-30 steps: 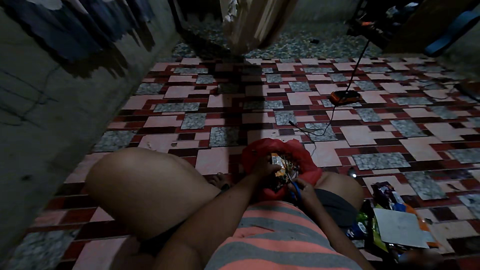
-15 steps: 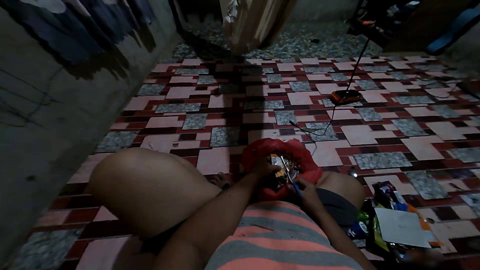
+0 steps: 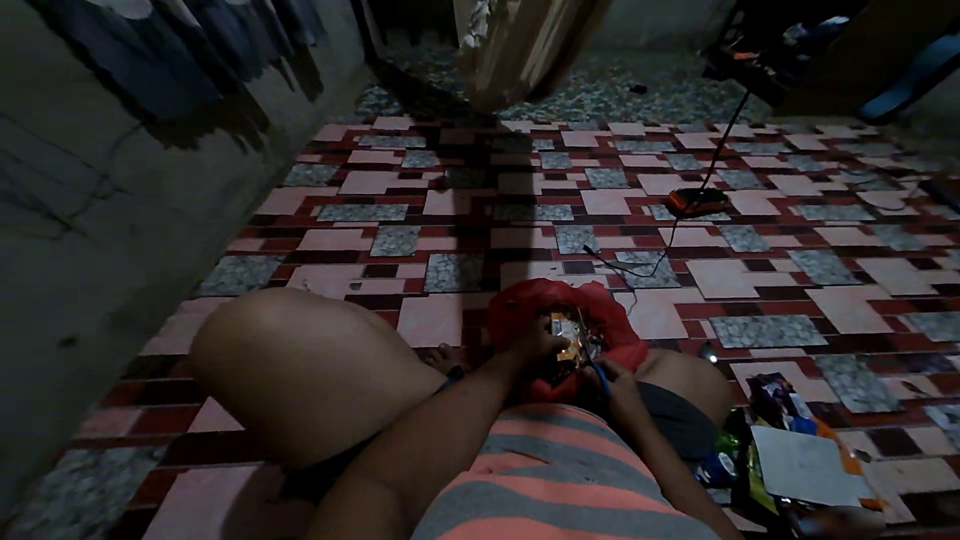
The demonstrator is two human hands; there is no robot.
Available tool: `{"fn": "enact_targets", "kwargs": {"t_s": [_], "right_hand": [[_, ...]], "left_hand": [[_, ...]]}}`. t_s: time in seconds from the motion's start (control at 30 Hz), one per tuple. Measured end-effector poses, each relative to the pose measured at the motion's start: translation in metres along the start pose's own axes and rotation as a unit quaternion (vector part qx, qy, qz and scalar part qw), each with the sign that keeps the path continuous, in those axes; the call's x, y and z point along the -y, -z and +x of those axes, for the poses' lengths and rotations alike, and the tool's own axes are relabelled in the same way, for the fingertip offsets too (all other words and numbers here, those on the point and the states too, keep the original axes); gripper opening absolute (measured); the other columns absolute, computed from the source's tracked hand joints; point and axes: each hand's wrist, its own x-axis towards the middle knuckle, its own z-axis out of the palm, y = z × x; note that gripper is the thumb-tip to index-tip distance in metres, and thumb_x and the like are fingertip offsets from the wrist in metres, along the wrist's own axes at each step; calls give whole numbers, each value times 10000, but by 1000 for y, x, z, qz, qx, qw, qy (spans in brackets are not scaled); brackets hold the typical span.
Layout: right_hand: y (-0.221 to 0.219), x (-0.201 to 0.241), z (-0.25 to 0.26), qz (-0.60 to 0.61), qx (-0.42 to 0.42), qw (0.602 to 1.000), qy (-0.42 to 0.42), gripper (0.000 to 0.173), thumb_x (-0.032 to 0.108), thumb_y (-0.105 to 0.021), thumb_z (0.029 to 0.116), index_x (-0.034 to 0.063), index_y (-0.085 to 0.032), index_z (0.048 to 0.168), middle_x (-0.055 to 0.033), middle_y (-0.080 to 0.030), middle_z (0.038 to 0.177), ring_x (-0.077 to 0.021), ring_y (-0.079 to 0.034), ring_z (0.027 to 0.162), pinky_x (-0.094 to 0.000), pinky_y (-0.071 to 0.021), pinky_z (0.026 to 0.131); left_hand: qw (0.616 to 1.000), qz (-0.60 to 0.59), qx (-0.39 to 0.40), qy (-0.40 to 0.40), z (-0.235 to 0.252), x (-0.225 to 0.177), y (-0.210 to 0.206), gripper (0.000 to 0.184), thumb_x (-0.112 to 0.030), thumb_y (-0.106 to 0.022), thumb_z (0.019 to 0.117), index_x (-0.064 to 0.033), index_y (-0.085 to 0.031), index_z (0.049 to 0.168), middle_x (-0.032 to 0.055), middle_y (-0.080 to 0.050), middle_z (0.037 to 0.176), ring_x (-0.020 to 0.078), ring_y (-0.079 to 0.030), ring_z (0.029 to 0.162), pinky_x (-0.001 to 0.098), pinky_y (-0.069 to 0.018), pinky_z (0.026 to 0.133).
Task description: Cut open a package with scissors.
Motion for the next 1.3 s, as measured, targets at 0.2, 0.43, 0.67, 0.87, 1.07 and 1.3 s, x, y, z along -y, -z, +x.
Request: {"fn": "enact_targets", "kwargs": {"t_s": [0.2, 0.43, 0.67, 0.87, 1.07, 1.3], "right_hand": [[-1, 3, -2, 19, 62, 998, -25, 303, 249, -630, 964, -10, -616, 1120, -13, -651, 777, -80, -612, 612, -248, -549, 582], [-2, 5, -5, -9, 50, 998, -22, 275, 239, -659, 946, 4, -637, 1085, -2, -635, 783, -65, -594, 618, -233, -534, 581], [-1, 3, -4, -9, 36, 999, -21, 294, 266, -640, 960, 2, -644, 1089, 1, -635, 779, -56, -584, 605, -224, -525, 567], [-2, 3, -3, 37, 45, 998, -21, 311, 255, -555, 1002, -21, -590, 1142, -31, -670, 779, -80, -606, 594, -230, -526, 547], [-1, 9, -4, 7, 72, 997, -37, 320, 246, -549, 1011, -23, -582, 1181, -40, -691, 845, -83, -627, 630, -225, -535, 568], [-1, 11, -5, -4, 73, 997, -30, 283, 220, -559, 1009, -19, -600, 1155, -39, -692, 839, -75, -615, 619, -216, -519, 557]], "left_hand": [[998, 17, -50, -24, 5, 1, 6, 407, -149, -735, 917, 18, -604, 1264, 153, -670, 1137, 178, -669, 986, 356, -562, 892], [998, -3, -55, -21, 3, 1, 4, 400, -156, -736, 921, 13, -608, 1260, 152, -671, 1135, 183, -670, 986, 366, -561, 896], [996, -40, -74, -32, 1, 0, 3, 395, -140, -723, 934, 24, -600, 1271, 155, -678, 1137, 176, -681, 991, 355, -571, 898], [996, -36, -72, -34, 1, -1, 4, 423, -178, -740, 945, 4, -589, 1295, 134, -680, 1121, 143, -682, 933, 313, -579, 839], [994, -55, -83, -44, 3, 0, 2, 483, -133, -797, 891, 23, -573, 1288, 155, -678, 1116, 161, -713, 913, 315, -619, 817], [993, -61, -85, -48, 1, 0, 0, 530, -112, -825, 853, 42, -556, 1283, 162, -679, 1091, 168, -719, 866, 316, -629, 783]]}}
